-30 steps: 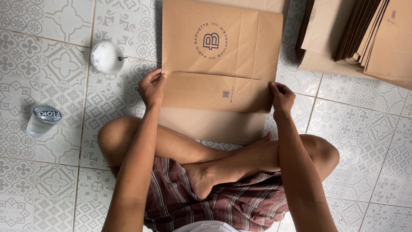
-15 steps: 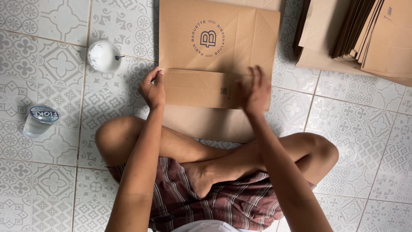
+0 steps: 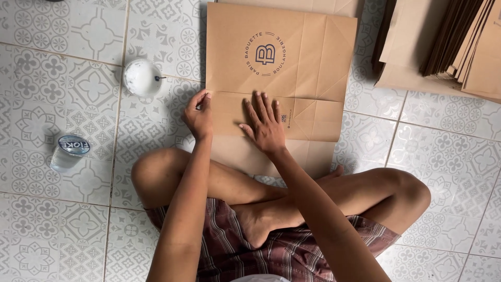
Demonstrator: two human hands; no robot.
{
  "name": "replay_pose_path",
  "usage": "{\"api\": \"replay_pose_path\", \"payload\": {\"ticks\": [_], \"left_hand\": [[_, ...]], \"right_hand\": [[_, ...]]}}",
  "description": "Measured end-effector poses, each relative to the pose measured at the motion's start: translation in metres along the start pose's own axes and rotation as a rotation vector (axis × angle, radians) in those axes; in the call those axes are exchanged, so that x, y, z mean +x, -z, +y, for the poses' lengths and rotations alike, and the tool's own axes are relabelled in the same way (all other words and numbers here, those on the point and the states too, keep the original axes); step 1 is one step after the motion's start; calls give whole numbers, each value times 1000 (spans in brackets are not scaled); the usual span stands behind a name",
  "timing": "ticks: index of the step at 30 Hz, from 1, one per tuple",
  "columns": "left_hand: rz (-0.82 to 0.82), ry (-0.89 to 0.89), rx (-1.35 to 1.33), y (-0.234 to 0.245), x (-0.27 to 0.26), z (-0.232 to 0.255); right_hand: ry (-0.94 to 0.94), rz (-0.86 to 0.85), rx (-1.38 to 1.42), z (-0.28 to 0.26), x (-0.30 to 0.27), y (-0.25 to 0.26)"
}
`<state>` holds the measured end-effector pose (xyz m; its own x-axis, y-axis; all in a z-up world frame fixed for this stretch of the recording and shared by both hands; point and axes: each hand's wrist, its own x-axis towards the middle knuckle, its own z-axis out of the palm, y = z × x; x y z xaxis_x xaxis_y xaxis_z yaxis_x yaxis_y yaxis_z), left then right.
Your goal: Applying glue to the edge of a paper bag using a small stick and then folding it to seal.
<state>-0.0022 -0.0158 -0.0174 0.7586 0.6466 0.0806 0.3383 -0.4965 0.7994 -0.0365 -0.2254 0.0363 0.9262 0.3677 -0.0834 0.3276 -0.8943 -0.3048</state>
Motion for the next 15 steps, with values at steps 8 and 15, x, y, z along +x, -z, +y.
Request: {"api": "replay_pose_path", "payload": {"ticks": [8,15], "left_hand": [[-7,-8,55,9,1,12],[14,-23,2,6,1,14]], "right_hand": [[34,-28,-18,2,1,-2],[133,-36,1,-30,22,-8]]}}
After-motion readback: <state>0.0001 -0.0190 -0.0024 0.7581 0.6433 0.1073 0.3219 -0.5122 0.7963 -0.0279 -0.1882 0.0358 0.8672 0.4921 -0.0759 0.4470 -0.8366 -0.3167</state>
